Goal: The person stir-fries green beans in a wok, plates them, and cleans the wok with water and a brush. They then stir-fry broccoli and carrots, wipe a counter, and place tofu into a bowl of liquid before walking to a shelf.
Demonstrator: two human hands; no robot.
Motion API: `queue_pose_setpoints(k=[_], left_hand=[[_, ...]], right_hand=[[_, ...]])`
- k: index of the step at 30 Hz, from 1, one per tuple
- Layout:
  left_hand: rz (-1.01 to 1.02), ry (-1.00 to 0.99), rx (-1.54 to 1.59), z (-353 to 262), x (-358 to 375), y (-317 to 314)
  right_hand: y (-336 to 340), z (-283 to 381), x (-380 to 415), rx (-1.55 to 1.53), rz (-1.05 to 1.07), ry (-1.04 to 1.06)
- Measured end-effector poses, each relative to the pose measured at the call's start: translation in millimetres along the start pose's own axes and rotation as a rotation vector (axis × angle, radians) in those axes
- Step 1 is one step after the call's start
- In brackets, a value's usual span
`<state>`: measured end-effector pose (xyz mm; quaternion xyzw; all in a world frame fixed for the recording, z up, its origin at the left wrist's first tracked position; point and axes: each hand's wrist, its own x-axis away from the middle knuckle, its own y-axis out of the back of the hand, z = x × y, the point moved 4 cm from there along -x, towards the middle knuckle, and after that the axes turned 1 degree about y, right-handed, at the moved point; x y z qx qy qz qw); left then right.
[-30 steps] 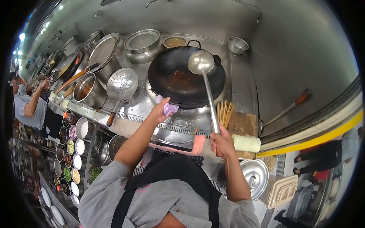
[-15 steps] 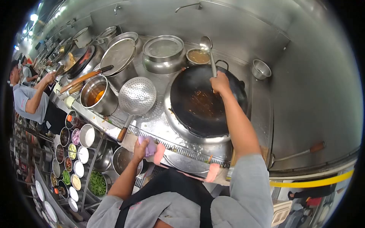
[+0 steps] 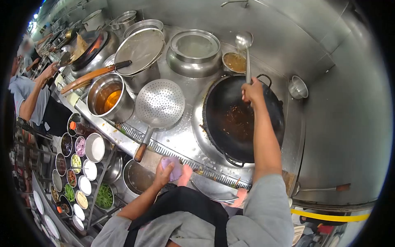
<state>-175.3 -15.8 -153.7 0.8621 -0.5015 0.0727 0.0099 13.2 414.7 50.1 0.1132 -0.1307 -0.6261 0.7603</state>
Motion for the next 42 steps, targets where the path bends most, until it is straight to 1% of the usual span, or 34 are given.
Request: queue_pose_setpoints(k=[1, 4, 5, 8, 11, 14, 15, 18, 19, 20, 22, 24, 26, 27, 30, 31, 34, 35, 38, 39, 42], left_hand=[[-0.008, 0.004, -0.011, -1.9, 0.6, -0.7], [-0.02, -0.016, -0.038, -0.4, -1.6, -1.2], [-0.028, -0.025, -0.045, 2.0, -1.7, -0.6], [-0.029, -0.022, -0.055, 5.9, -2.2, 0.4], [-0.047, -0.05, -0.07, 8.1, -0.9, 1.1], [-0.042, -0.031, -0.072, 9.2, -1.2, 1.2], [-0.06, -0.041, -0.078, 9.7, -2.1, 1.2], [-0.087, -0.06, -0.078, 15.4, -2.7, 1.2], [-0.087, -0.063, -0.061, 17.8, -4.1, 0.8], [-0.082, -0.062, -0.043, 21.3, -3.4, -0.2], [-0.075, -0.084, -0.065, 5.7, 1.0, -2.1], [-0.07, -0.065, 0.009, 15.6, -0.8, -3.8], [-0.077, -0.101, 0.021, 19.5, -1.9, -4.7], [-0.082, -0.123, 0.028, 19.7, -3.1, -5.5], [-0.076, -0.106, 0.095, 15.6, -1.2, -9.3], [-0.072, -0.116, 0.095, 13.5, 0.2, -10.9], [-0.078, -0.144, 0.089, 12.1, 2.2, -11.7], [-0.086, -0.146, 0.085, 14.2, 1.1, -10.8], [-0.109, -0.136, 0.071, 14.5, 2.1, -9.9], [-0.116, -0.131, 0.066, 13.8, 1.6, -10.0], [-0.109, -0.13, 0.049, 18.9, -0.9, -7.8]], right_hand=[[-3.0, 8.3, -8.0, -0.058, 0.08, 0.007], [-30.7, 34.1, -12.6, -0.066, 0.154, 0.006], [-46.7, 38.7, -11.6, -0.058, 0.135, 0.017], [-97.5, 34.5, -31.6, 0.187, 0.201, 0.062], [-130.0, 37.5, -46.2, 0.017, 0.401, -0.18], [-132.4, 16.4, -57.9, -1.277, 0.591, -0.622], [-125.7, 16.6, -51.9, -1.271, 0.59, -0.571], [-92.3, 13.9, -23.7, -1.249, 0.694, -0.572], [-73.8, 21.4, -5.5, -1.21, 0.635, -0.575], [-52.9, 27.4, 8.9, -1.186, 0.644, -0.549], [-11.3, 30.8, 33.8, -1.138, 0.656, -0.509], [32.4, 31.8, 55.3, -1.131, 0.693, -0.54], [74.9, 41.3, 89.5, -0.995, 0.676, -0.434], [93.4, 41.4, 102.7, -0.973, 0.623, -0.438], [146.3, 33.4, 125.9, -0.81, 0.58, -0.346], [158.1, 34.3, 136.3, -0.719, 0.499, -0.317], [189.1, 30.5, 156.8, -0.453, 0.458, -0.294], [196.3, 26.1, 158.3, -0.384, 0.367, -0.225], [207.8, 27.7, 175.9, -0.115, 0.238, -0.105], [204.3, 33.8, 183.2, -0.061, 0.222, -0.106], [191.3, 47.8, 186.0, 0.166, 0.218, -0.013]])
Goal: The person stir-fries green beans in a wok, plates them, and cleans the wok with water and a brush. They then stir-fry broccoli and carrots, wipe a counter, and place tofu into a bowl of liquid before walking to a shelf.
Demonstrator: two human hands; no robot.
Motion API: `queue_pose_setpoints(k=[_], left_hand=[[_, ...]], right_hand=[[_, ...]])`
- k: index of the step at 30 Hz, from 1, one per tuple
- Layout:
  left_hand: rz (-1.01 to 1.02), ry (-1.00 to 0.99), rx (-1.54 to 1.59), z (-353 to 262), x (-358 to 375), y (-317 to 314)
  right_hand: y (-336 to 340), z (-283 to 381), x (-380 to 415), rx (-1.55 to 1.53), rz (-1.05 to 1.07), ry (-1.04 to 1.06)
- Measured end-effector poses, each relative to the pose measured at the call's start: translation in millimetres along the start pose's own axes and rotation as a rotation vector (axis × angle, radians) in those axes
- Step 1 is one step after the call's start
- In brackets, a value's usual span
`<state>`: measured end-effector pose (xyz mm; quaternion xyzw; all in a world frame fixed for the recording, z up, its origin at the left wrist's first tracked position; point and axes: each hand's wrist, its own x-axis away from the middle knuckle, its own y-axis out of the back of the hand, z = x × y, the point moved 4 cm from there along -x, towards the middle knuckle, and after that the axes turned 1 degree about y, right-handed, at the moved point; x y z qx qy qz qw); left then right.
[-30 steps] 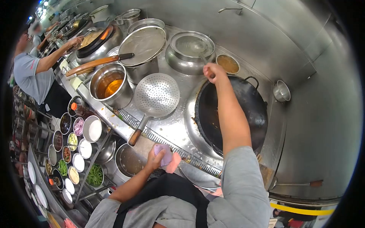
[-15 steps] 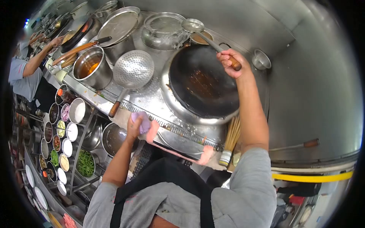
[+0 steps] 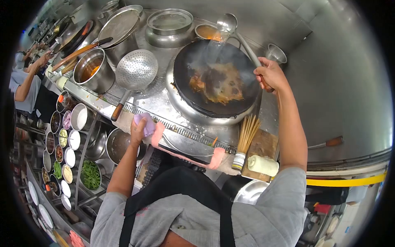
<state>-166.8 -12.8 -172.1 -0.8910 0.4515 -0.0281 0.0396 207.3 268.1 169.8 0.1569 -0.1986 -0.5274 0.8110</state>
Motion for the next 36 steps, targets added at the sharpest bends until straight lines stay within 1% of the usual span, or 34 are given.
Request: queue_pose_setpoints(k=[1, 3, 4, 6, 7, 9, 11, 13, 16, 17, 19, 20, 21, 22, 23, 24, 25, 26, 27, 30, 31, 32, 33, 34, 36], left_hand=[[0.009, 0.027, 0.048, -1.5, 0.9, -1.8], [-0.006, 0.021, -0.039, -7.3, 4.6, -2.1], [-0.02, 0.018, -0.084, -10.3, 5.0, -0.2], [-0.055, -0.027, -0.111, -11.0, 5.7, 0.2], [-0.061, -0.053, -0.119, -10.6, 4.7, -0.2], [-0.046, -0.036, -0.143, -8.7, 5.5, 2.4], [-0.034, -0.029, -0.165, -9.6, 4.0, 2.5], [-0.041, -0.021, -0.187, -12.9, 4.4, 2.2], [-0.039, -0.006, -0.187, -12.6, 3.5, 3.3], [-0.033, 0.046, -0.179, -26.5, 4.4, 1.0], [-0.005, 0.028, -0.191, -21.1, 2.6, 1.4], [0.003, 0.017, -0.2, -19.6, 3.1, 3.3], [-0.009, 0.028, -0.226, -21.0, 5.7, 4.0], [-0.019, 0.035, -0.253, -24.4, 6.2, 3.8], [-0.019, 0.041, -0.279, -27.3, 5.5, 5.4], [-0.03, 0.034, -0.295, -26.6, 6.9, 6.8], [-0.031, 0.028, -0.307, -24.1, 7.5, 6.3], [-0.025, 0.021, -0.319, -22.5, 5.8, 5.7], [-0.033, 0.029, -0.308, -20.9, 5.3, 5.0], [-0.034, 0.044, -0.366, -22.0, 6.1, 4.4], [-0.051, 0.038, -0.341, -16.6, 4.0, 5.5], [-0.052, 0.039, -0.315, -9.0, 3.9, 4.6], [-0.054, -0.004, -0.309, -16.0, 5.7, 3.4], [-0.046, -0.042, -0.299, -22.9, 6.0, 2.5], [-0.037, -0.061, -0.22, 4.4, 0.3, 4.6]], right_hand=[[-3.0, 3.8, -5.5, 0.004, -0.024, 0.021], [-17.3, 13.7, -27.3, 0.007, -0.039, 0.073], [-26.5, 21.3, -40.3, 0.01, -0.007, 0.083], [-47.9, 28.6, -75.0, -0.041, -0.019, 0.112], [-62.4, 34.3, -92.0, -0.04, 0.025, 0.089], [-91.9, 49.1, -127.7, -0.035, 0.092, 0.046], [-128.3, 53.5, -169.6, -0.064, 0.046, 0.062], [-172.4, 51.7, -211.7, -0.125, -0.056, 0.068], [-235.7, 52.3, -267.8, 0.049, -0.013, 0.043], [-254.6, 43.8, -286.0, -0.084, 0.064, 0.013], [-278.0, 28.8, -324.2, -0.339, 0.252, -0.048], [-280.7, 24.8, -334.2, -0.633, 0.27, -0.161], [-278.7, 29.3, -329.0, -1.152, 0.396, -0.359], [-275.2, 12.1, -350.6, -1.345, 0.531, -0.274], [-271.8, 2.2, -358.1, -1.423, 0.587, -0.24], [-266.3, 6.5, -335.5, -1.442, 0.614, -0.301], [-260.1, -0.9, -325.8, -1.447, 0.513, -0.286], [-250.5, -6.8, -313.9, -1.463, 0.526, -0.228], [-238.0, -11.1, -300.2, -1.456, 0.528, -0.326], [-196.1, -14.1, -248.3, -1.41, 0.562, -0.328], [-180.5, -2.7, -215.7, -1.387, 0.523, -0.289], [-164.7, -7.5, -202.3, -1.356, 0.637, -0.221], [-143.9, -14.5, -187.9, -1.324, 0.732, -0.155], [-129.2, -6.4, -159.5, -1.316, 0.695, -0.165], [-97.2, -10.6, -119.7, -1.223, 0.697, -0.102]])
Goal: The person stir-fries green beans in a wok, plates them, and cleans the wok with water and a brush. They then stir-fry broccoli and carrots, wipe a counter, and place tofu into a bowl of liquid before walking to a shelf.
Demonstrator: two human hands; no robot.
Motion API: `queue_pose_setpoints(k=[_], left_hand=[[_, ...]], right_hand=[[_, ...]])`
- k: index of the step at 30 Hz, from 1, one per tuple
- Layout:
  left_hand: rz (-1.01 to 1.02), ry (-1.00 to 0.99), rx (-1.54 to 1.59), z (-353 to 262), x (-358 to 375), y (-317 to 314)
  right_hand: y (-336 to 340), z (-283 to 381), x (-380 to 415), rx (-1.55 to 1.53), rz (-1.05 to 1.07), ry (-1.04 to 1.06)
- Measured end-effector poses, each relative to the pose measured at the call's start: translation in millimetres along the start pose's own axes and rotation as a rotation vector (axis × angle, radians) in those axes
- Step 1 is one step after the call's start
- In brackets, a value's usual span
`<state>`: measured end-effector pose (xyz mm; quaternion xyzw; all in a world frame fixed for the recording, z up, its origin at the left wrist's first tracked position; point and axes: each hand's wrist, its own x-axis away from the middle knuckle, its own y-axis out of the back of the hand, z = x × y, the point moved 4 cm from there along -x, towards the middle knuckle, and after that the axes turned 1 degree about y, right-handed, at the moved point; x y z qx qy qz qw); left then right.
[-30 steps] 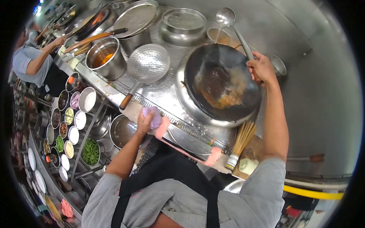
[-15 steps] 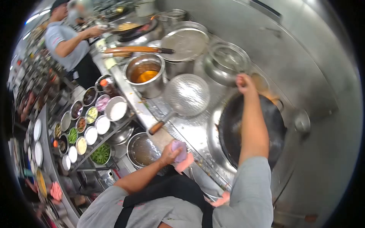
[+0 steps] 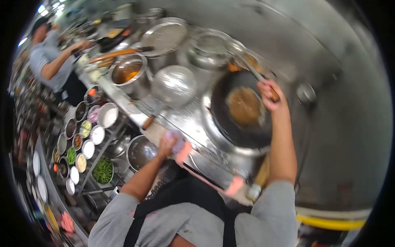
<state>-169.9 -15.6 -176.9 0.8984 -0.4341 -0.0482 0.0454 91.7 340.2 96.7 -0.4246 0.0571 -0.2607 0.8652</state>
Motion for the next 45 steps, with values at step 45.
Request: queue_pose_setpoints(k=[45], left_hand=[[0.122, -0.118, 0.155, 33.2, -23.0, -4.5]], right_hand=[[106.9, -260.7, 354.7, 1.036, -1.178, -0.026]])
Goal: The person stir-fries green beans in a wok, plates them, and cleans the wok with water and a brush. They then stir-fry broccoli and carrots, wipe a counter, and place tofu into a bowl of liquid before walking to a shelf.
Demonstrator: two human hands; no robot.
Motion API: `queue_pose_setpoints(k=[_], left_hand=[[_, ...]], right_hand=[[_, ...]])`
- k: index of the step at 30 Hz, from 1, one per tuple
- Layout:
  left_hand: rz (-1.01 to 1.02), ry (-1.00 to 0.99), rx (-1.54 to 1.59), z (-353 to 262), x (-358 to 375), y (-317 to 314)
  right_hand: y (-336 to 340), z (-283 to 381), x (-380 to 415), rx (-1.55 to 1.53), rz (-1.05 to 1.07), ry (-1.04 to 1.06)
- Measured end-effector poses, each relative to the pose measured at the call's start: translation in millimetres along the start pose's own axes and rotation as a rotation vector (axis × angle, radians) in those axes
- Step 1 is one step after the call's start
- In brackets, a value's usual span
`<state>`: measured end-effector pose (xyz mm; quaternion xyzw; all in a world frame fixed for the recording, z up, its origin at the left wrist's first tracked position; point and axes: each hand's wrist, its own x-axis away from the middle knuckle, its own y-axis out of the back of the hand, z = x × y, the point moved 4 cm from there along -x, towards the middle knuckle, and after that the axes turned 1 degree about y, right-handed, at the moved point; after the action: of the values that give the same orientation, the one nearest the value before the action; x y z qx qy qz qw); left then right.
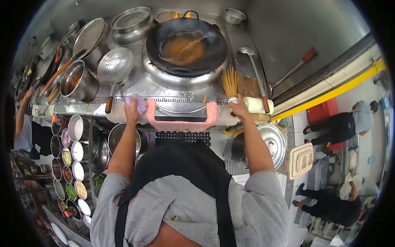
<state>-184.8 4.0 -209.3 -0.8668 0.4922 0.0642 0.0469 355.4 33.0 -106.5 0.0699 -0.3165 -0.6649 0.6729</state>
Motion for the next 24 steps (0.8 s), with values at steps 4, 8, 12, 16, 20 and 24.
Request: queue_pose_setpoints(k=[4, 8, 12, 16, 20, 24], left_hand=[[-0.039, 0.019, -0.055, -6.6, 5.9, 1.2], [-0.064, 0.055, -0.047, -12.6, 9.0, -1.4], [-0.081, 0.053, -0.058, -25.1, 13.0, -2.0], [-0.106, 0.046, -0.082, -35.6, 19.7, -3.3], [-0.129, 0.05, -0.081, -44.7, 17.6, -5.5], [-0.152, 0.097, -0.076, -42.0, 20.3, -6.5]], right_hand=[[22.2, 56.0, 36.3, -0.717, 0.149, 0.091], [41.7, 139.3, 36.5, -0.542, 0.123, 0.195], [45.6, 213.2, -15.9, -0.034, 0.066, 0.474], [-9.9, 282.0, -33.1, 0.663, 0.276, 0.378], [-83.7, 275.3, -137.5, 0.866, 0.231, 0.748], [-119.8, 287.8, -157.8, 0.887, 0.229, 0.675]])
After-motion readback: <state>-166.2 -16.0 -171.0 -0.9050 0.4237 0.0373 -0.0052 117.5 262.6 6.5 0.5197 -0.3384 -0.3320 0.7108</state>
